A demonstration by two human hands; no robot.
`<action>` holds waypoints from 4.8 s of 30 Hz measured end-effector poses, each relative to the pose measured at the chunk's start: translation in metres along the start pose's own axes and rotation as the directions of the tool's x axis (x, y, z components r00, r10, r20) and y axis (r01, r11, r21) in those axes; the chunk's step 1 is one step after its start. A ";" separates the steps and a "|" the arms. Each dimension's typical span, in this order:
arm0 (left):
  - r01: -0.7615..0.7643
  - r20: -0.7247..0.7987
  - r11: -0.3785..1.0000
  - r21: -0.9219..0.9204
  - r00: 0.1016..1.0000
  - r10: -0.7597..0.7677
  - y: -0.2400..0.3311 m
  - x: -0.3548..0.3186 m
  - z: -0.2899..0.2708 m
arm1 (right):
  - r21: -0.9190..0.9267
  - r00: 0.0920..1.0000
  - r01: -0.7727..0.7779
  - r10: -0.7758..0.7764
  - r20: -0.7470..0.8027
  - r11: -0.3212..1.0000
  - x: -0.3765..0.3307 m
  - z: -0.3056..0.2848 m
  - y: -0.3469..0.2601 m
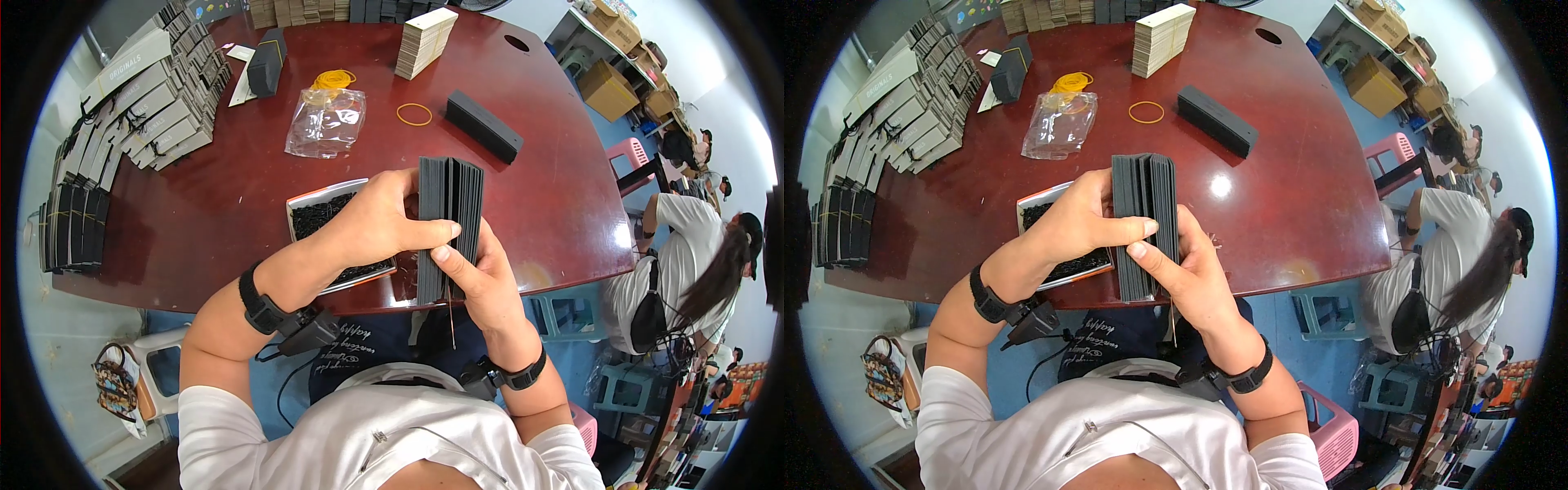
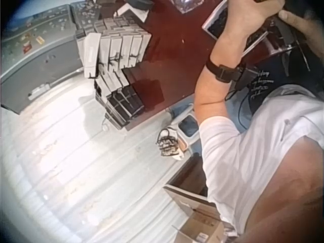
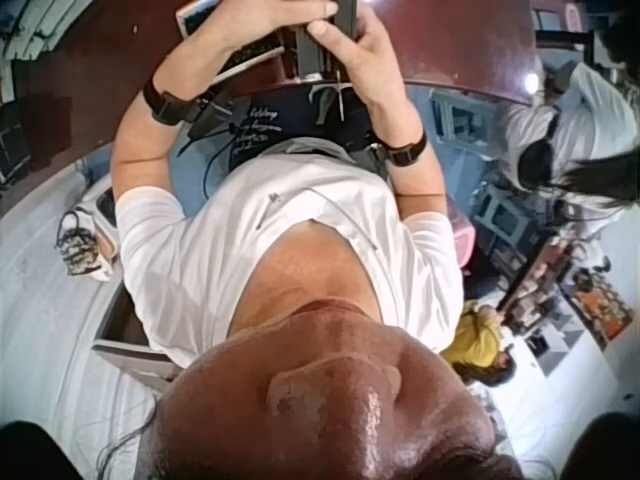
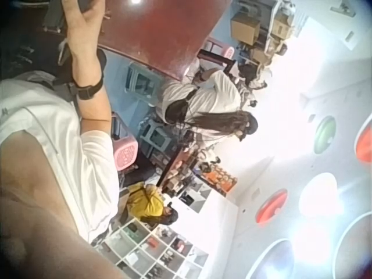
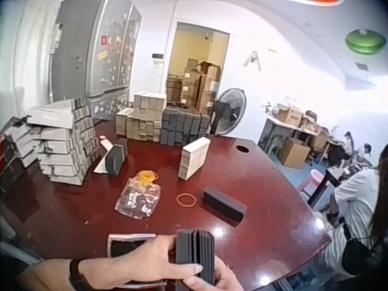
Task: Threading strings through product tags and organizing them into banded stacks.
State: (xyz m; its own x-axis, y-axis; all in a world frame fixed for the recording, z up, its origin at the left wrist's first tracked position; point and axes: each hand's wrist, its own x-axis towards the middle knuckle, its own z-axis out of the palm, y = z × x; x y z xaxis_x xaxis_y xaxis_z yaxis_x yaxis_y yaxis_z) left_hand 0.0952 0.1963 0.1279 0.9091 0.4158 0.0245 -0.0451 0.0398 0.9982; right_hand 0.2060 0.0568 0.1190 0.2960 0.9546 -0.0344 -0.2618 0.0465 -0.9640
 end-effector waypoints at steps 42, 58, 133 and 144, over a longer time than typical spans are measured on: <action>0.025 0.012 0.999 -0.036 1.000 -0.025 0.002 0.000 0.000 | 0.013 0.999 -0.028 0.028 0.029 1.000 0.002 -0.001 -0.002; 0.014 -0.013 1.000 -0.019 1.000 -0.015 0.005 -0.001 0.004 | 0.006 0.999 -0.027 0.027 0.038 1.000 0.002 -0.002 0.000; -0.160 -0.034 0.940 -0.302 0.987 0.157 0.008 0.000 0.001 | -0.578 0.978 0.172 -0.071 0.194 0.797 0.013 -0.014 -0.057; -0.098 -0.172 0.912 -0.399 0.985 0.030 0.008 0.001 -0.009 | -0.993 0.866 -0.035 -0.500 0.027 -0.115 0.128 -0.117 -0.037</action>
State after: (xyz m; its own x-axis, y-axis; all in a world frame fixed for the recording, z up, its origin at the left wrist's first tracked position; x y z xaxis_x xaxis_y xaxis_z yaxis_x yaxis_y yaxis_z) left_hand 0.0923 0.2053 0.1351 0.8225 0.5671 0.0445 -0.2953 0.3587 0.8855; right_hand 0.3611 0.1430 0.1193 0.3619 0.8113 0.4591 0.9317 -0.3309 -0.1496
